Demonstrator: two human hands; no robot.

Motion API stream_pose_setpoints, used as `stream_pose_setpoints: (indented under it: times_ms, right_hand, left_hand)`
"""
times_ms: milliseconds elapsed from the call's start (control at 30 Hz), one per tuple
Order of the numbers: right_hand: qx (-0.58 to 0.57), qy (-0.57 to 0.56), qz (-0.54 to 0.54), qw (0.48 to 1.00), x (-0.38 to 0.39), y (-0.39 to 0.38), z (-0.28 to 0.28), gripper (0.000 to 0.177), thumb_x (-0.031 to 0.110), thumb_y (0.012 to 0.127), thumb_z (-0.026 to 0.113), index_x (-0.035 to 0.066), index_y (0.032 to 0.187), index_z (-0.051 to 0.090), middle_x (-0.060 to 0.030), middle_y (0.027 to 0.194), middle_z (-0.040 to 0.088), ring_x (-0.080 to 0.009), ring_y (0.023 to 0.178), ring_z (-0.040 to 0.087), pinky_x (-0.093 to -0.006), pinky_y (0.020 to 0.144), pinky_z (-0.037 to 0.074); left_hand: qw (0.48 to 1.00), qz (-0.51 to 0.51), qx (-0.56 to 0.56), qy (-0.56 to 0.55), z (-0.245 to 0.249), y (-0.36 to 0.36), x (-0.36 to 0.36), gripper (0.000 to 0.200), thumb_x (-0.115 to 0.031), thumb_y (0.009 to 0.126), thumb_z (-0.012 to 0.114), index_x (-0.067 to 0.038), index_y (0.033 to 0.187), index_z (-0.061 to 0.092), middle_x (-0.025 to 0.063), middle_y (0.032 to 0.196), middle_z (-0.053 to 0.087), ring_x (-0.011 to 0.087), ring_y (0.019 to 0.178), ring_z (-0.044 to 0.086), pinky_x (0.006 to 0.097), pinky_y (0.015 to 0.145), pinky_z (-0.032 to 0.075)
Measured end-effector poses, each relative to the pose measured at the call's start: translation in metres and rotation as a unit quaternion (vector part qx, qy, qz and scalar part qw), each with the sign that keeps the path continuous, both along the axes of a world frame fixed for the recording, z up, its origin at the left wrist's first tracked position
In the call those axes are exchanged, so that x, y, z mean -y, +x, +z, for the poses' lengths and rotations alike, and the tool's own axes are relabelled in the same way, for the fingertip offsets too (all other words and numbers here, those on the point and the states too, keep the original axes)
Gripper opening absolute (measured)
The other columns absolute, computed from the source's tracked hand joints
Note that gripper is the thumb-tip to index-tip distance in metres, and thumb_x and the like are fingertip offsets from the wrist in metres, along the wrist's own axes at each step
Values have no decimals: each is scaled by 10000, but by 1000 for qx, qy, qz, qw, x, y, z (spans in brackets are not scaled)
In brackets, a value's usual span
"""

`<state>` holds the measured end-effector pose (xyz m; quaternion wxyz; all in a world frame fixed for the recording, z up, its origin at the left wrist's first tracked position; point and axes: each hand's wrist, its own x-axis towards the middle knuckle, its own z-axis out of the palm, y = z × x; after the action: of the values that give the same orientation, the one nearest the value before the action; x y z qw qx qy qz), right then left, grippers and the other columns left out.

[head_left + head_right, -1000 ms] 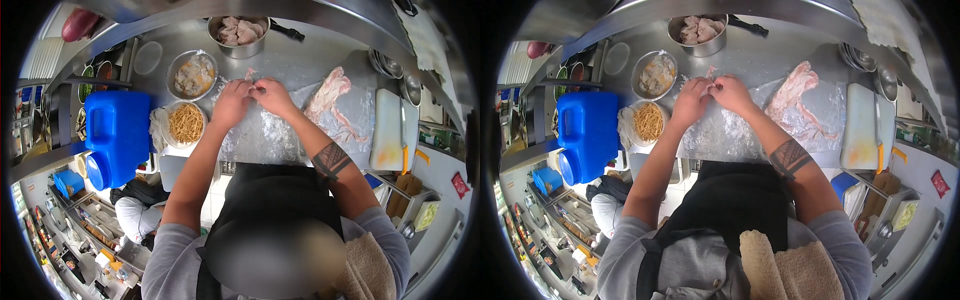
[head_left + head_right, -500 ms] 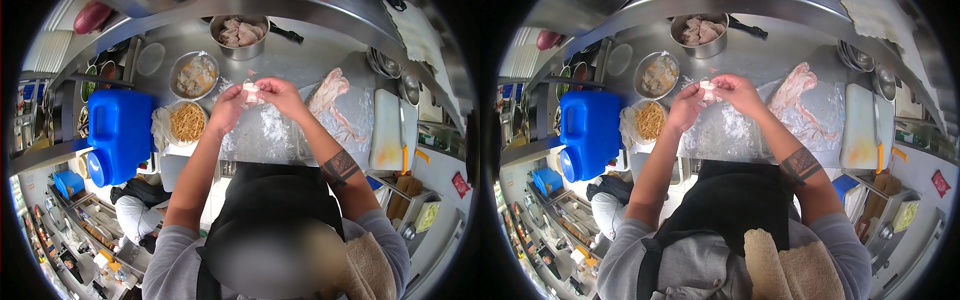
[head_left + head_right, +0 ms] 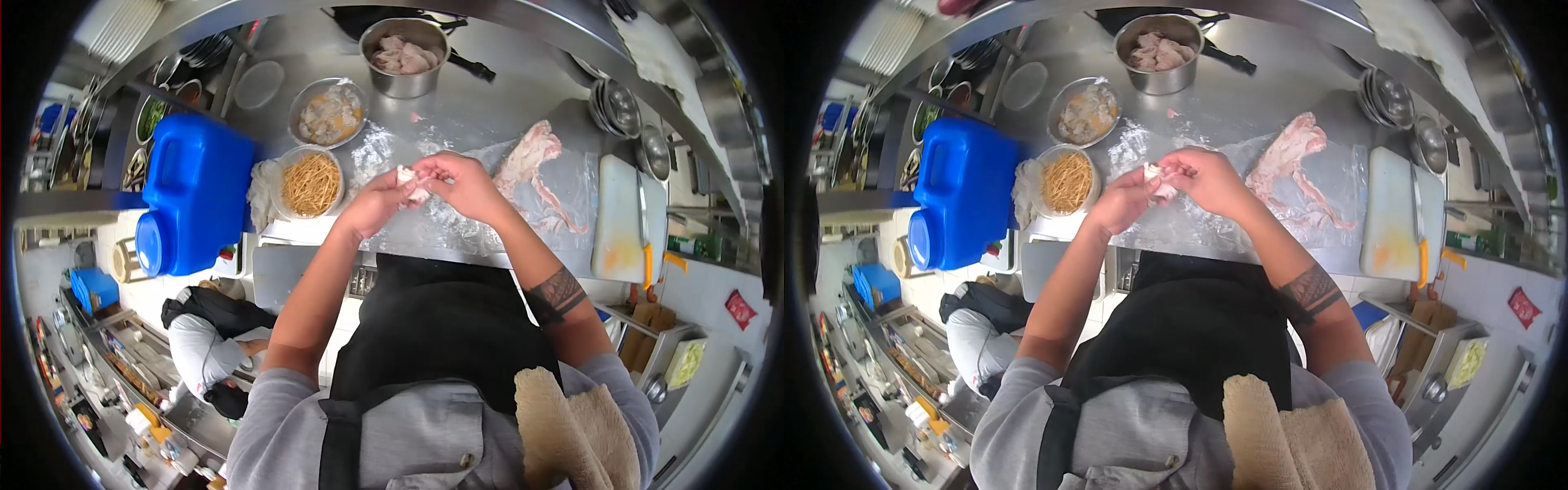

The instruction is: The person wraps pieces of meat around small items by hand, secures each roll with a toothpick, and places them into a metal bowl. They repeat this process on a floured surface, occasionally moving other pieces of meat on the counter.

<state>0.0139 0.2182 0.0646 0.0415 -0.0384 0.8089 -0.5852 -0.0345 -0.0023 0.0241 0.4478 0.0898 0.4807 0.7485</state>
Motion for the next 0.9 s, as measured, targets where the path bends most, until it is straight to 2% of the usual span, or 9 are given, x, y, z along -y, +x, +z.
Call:
stream_pose_setpoints:
  times_ms: [133,233,367,433,533,633,767,833,900]
  right_hand:
    - [-25,85,27,996,8,-2,12,240,29,905,772,13,1144,758,-95,1047,745,-217,934,724,-347,849,587]
    - [-146,130,48,980,38,-25,19,168,59,892,759,23,1056,774,-117,1068,726,-334,1036,688,-429,956,557]
    - [-217,208,144,943,109,-70,24,174,66,903,738,38,1066,791,-102,1131,726,-320,1120,648,-435,977,542]
    - [-211,314,199,904,140,-89,20,186,68,894,694,68,1042,808,-103,1139,715,-344,1181,610,-474,1029,517]
    - [-222,396,234,860,167,-102,11,201,62,887,670,86,1027,813,-103,1127,701,-334,1188,606,-469,1024,524]
    - [-240,443,238,831,178,-104,2,195,77,881,678,99,1019,815,-102,1124,699,-329,1194,604,-464,1018,528]
    - [-244,408,233,848,177,-107,-9,156,98,890,682,99,987,804,-103,1117,696,-332,1174,607,-465,1006,528]
    - [-240,344,216,882,175,-107,-11,129,118,898,687,103,967,795,-100,1079,698,-336,1153,611,-464,992,527]
    - [-235,347,214,882,175,-107,-13,123,126,904,689,104,967,792,-95,1067,700,-334,1149,611,-464,989,526]
  left_hand:
    - [992,21,101,73,-13,27,17,407,-244,1091,648,-11,1419,588,73,1289,700,211,1153,671,352,973,511]
    - [991,85,91,46,-28,46,16,386,-263,1090,661,-25,1389,612,57,1285,703,180,1146,670,347,975,520]
    - [990,125,27,-60,-23,63,14,367,-323,1100,657,-26,1314,669,35,1210,731,126,1086,658,321,954,512]
    - [985,128,4,-118,-21,68,16,392,-358,1116,626,-19,1308,672,24,1174,735,105,1049,639,294,935,497]
    - [988,137,17,-75,-18,79,22,446,-374,1119,617,-9,1375,632,20,1203,722,110,1098,624,327,978,477]
    - [986,154,-5,-69,-15,87,26,431,-321,1061,709,-3,1339,626,32,1177,720,114,1045,640,313,922,502]
    - [978,188,-13,-94,-9,91,30,407,-242,969,816,-14,1254,634,38,1108,714,109,948,653,298,832,530]
    - [978,187,-6,-95,-7,90,31,427,-238,955,828,-17,1259,624,31,1082,709,102,933,649,298,820,531]
    - [979,181,-1,-99,-6,89,31,447,-234,942,839,-21,1264,613,24,1055,705,95,917,645,297,809,531]
